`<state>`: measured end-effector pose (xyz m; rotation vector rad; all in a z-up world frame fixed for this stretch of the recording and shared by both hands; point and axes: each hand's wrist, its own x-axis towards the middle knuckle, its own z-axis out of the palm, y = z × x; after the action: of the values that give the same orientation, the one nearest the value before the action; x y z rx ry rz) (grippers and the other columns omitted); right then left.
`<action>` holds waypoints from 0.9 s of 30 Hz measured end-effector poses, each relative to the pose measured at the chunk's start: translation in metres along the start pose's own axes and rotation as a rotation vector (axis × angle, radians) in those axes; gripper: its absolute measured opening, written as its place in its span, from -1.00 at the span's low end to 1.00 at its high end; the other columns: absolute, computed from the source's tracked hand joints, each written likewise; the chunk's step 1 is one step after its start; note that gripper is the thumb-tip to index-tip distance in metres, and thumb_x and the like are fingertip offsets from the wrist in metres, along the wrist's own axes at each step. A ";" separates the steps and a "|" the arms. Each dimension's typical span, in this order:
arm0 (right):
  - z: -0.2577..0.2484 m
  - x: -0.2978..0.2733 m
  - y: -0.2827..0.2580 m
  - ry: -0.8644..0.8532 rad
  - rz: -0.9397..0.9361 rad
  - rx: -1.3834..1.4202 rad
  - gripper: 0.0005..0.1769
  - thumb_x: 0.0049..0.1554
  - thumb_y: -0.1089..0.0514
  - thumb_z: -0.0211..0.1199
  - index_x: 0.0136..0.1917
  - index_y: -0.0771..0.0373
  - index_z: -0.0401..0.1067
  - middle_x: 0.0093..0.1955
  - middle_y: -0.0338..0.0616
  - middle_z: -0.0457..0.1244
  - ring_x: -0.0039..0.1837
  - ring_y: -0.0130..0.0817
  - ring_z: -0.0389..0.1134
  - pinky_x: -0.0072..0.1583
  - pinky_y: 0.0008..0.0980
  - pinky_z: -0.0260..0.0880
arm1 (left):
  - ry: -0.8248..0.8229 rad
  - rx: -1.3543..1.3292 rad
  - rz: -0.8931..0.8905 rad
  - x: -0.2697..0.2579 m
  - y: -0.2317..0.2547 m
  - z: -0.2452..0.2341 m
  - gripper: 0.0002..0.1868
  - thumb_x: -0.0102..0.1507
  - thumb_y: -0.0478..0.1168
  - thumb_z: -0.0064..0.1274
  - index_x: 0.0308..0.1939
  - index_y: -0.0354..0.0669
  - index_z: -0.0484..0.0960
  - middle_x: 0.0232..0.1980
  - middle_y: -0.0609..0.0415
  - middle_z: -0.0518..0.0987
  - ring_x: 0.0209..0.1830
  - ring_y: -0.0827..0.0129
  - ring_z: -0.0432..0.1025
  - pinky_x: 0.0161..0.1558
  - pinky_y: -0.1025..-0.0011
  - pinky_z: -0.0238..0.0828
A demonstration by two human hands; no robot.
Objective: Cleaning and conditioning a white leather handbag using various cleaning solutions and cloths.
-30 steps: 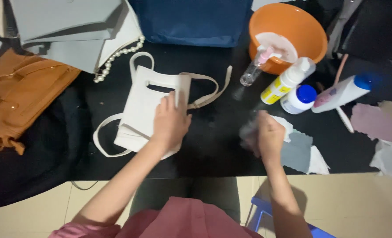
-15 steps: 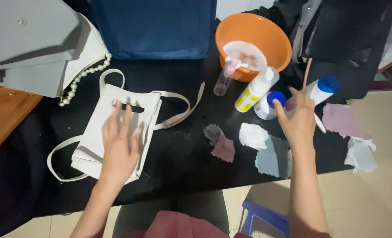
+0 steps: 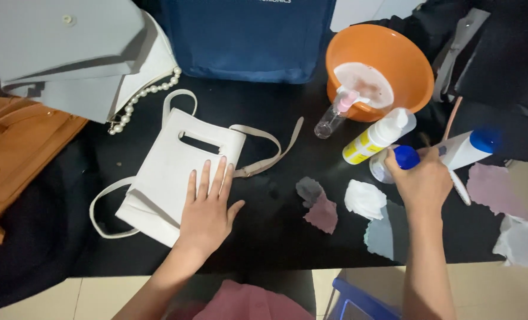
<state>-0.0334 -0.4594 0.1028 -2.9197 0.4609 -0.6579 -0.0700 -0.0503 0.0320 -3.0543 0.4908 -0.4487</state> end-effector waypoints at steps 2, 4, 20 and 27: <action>0.004 -0.008 0.009 0.067 -0.064 -0.009 -0.35 0.27 -0.25 0.43 0.15 0.44 0.46 0.01 0.12 0.40 0.00 0.04 0.45 -0.01 -0.12 0.49 | 0.011 -0.087 0.010 0.000 -0.003 -0.014 -0.17 0.39 0.29 -0.33 0.60 -0.11 0.03 0.68 0.01 0.01 0.67 -0.01 -0.13 0.58 0.00 -0.29; 0.008 -0.017 0.017 0.132 -0.129 -0.019 -0.39 0.27 -0.20 0.48 0.13 0.45 0.47 -0.05 0.13 0.40 -0.04 0.02 0.46 -0.07 -0.19 0.49 | 0.021 -0.176 0.019 -0.002 -0.006 -0.025 -0.19 0.42 0.23 -0.30 0.60 -0.19 0.04 0.67 -0.06 0.03 0.66 -0.05 -0.11 0.56 -0.02 -0.25; -0.084 -0.090 -0.048 -0.082 0.019 0.842 -0.90 0.19 0.38 0.05 -0.08 0.35 0.39 -0.21 -0.16 0.21 -0.08 -0.41 0.22 -0.01 -0.48 0.18 | 0.271 -0.880 0.465 0.054 0.158 -0.068 0.40 -0.03 0.12 0.51 0.62 -0.22 -0.14 0.68 -0.30 -0.04 0.66 -0.24 0.07 0.52 -0.14 0.17; -0.078 -0.073 -0.136 -0.380 -0.173 0.339 -0.63 0.34 -0.08 0.03 0.15 0.25 0.39 -0.20 0.26 0.35 -0.02 0.38 0.40 -0.03 0.20 0.30 | 0.552 -0.811 0.230 0.049 0.115 -0.033 0.00 -0.07 -0.01 0.45 0.30 -0.49 0.35 0.06 -0.32 0.46 0.08 -0.15 0.45 0.27 0.05 0.41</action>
<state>-0.0935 -0.3111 0.1673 -2.6806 0.0477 -0.1613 -0.0705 -0.1741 0.0704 -3.4700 1.3097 -1.3911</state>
